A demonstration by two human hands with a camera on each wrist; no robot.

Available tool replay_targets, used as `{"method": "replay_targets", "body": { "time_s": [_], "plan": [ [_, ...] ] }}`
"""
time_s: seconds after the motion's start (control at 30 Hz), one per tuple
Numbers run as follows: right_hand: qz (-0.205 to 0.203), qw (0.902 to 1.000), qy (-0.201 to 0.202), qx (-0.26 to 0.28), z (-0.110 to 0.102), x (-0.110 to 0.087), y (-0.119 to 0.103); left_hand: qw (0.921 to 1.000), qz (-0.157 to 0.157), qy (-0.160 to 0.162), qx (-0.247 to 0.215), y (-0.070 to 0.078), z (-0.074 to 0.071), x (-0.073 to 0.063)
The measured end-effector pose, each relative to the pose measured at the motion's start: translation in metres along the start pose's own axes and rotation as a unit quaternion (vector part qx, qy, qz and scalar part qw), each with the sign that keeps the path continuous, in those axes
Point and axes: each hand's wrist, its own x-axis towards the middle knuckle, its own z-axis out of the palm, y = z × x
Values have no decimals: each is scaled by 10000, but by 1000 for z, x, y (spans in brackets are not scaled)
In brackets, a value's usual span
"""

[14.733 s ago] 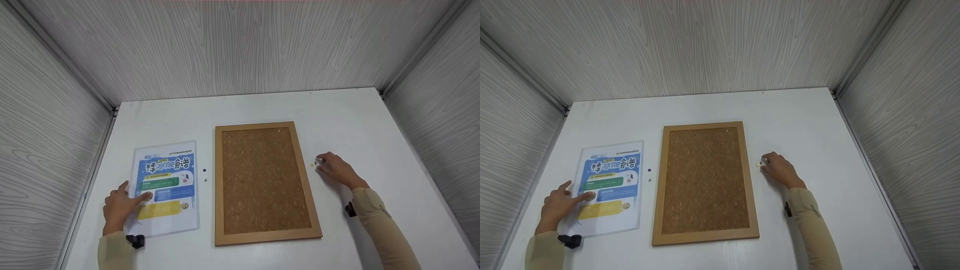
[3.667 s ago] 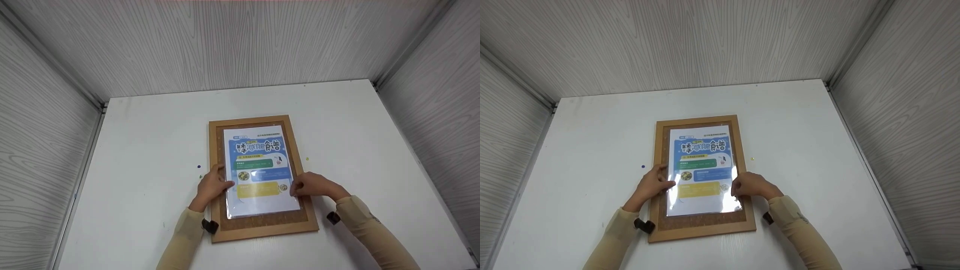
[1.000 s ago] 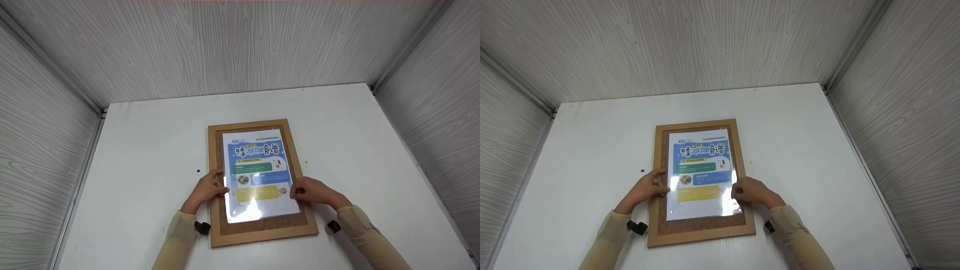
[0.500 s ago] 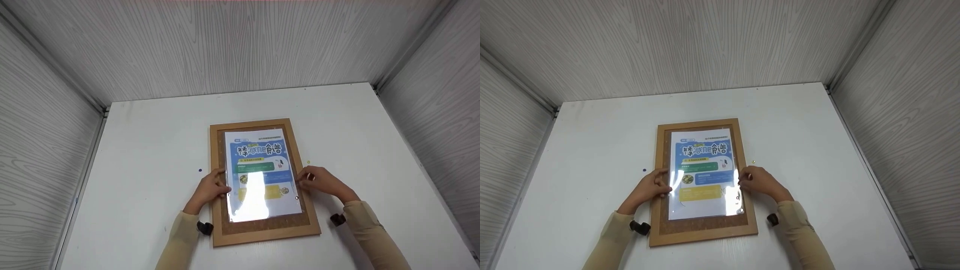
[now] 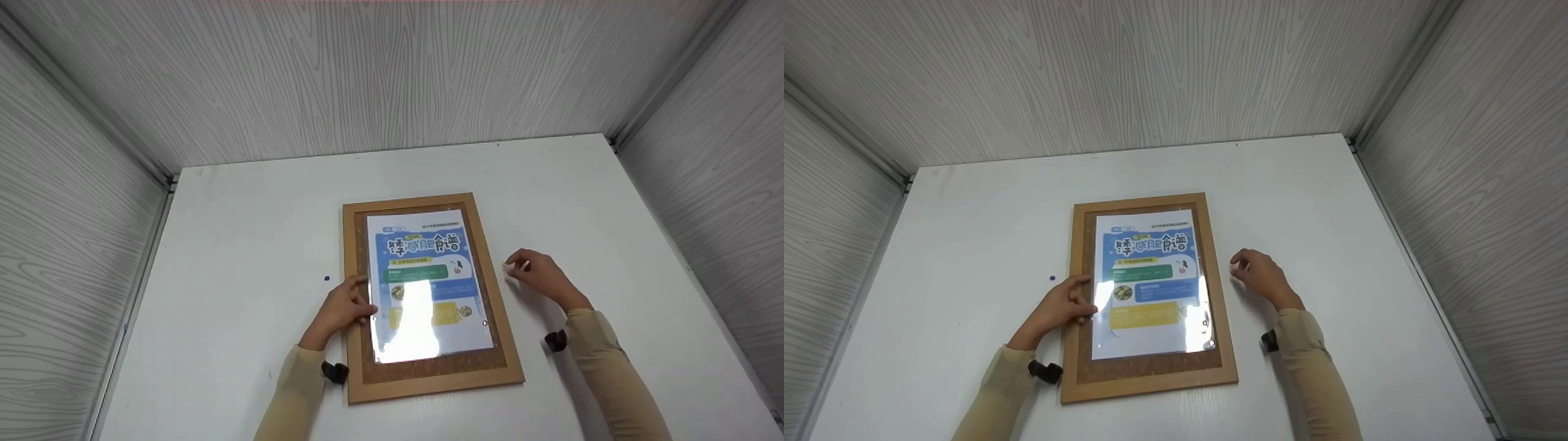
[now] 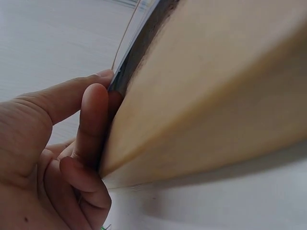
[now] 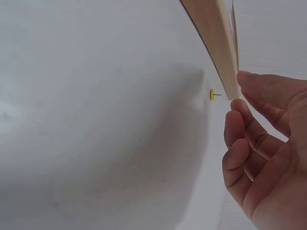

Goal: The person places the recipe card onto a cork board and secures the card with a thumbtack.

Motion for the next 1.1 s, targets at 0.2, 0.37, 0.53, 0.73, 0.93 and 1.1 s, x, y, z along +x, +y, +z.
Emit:
{"method": "replay_targets", "body": {
  "time_s": [0.2,0.37,0.53,0.73,0.93,1.1],
  "plan": [
    [113,9998,-60,-158,-1,9,3,10000,-11,-5,-40,-1,-1,1],
    [199,9993,-238,-225,0,14,3,10000,34,-2,-30,-1,-1,1],
    [212,9986,-348,-335,0,19,4,10000,24,-24,-56,-1,-2,0],
    [254,9978,-358,-498,-1,21,3,9999,-37,-87,-102,1,-2,0],
    [193,9978,-365,-510,-1,22,4,9999,22,-123,-57,2,-2,0],
    [173,9976,-356,-575,1,23,6,9999,74,-121,-10,1,-3,0]
  ]
}}
